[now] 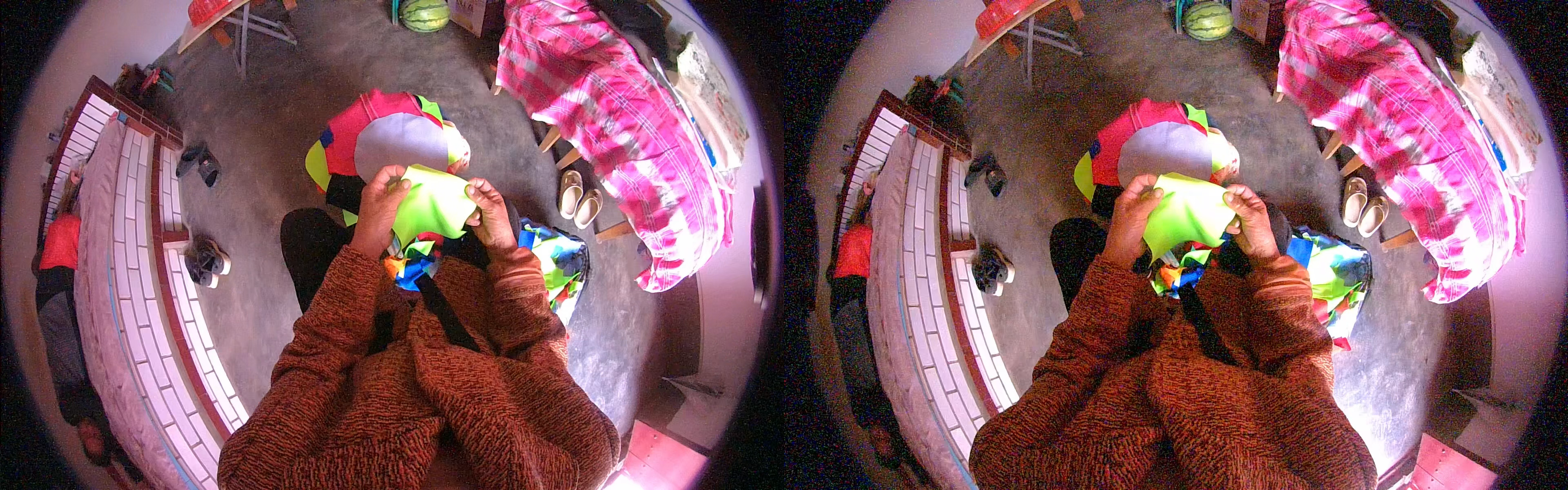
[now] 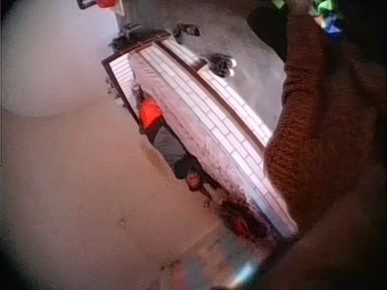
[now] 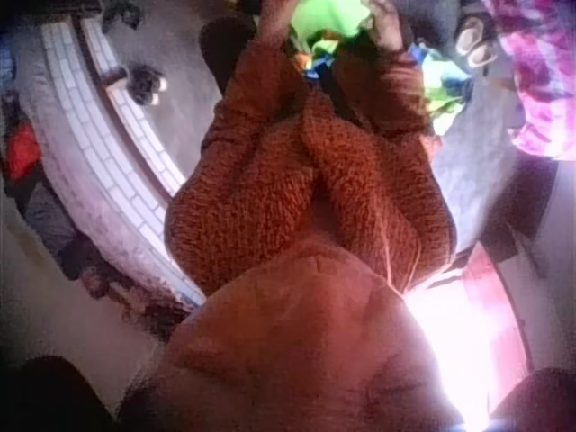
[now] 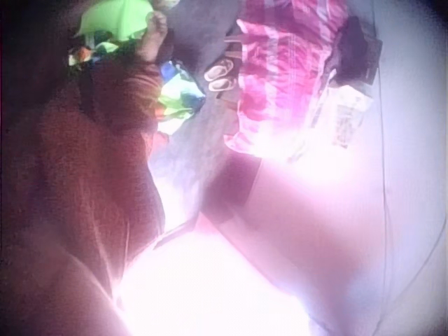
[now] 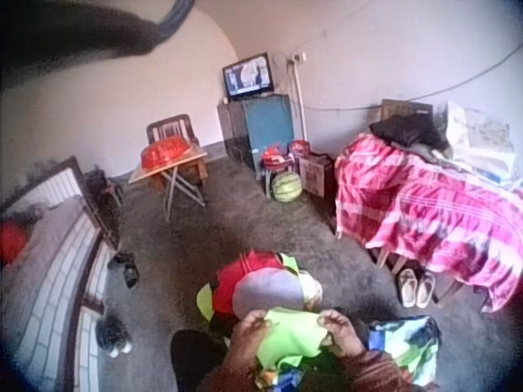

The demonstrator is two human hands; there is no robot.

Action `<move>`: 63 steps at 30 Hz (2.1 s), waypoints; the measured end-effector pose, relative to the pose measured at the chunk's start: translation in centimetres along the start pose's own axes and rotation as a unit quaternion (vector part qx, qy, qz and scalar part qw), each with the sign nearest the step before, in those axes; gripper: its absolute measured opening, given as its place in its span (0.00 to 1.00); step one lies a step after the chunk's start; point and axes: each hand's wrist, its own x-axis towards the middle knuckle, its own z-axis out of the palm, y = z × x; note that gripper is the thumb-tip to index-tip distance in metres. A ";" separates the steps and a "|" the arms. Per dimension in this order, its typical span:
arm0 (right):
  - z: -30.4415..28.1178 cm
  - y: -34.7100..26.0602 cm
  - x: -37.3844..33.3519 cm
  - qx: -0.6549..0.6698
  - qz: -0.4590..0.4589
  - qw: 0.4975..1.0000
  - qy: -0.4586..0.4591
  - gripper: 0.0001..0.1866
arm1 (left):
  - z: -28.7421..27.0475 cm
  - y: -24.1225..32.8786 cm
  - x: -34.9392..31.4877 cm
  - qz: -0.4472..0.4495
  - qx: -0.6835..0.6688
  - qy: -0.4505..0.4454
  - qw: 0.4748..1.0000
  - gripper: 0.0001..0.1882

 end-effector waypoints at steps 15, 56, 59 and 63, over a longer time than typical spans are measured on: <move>-0.2 0.2 0.4 0.040 -0.066 0.997 -0.020 0.08 | 1.5 4.5 1.5 0.041 -0.053 -0.055 0.996 0.16; -1.4 -3.2 -1.0 0.101 -0.052 0.993 0.029 0.05 | -6.5 -2.6 9.3 0.219 0.817 0.093 0.525 0.26; -6.3 -5.7 -1.7 0.064 -0.134 0.986 0.078 0.06 | -6.0 -2.5 9.4 0.224 0.814 0.089 0.528 0.25; -16.6 -6.1 -4.9 -0.042 -0.168 0.945 0.278 0.08 | -5.3 -2.3 9.4 0.248 0.816 0.080 0.515 0.24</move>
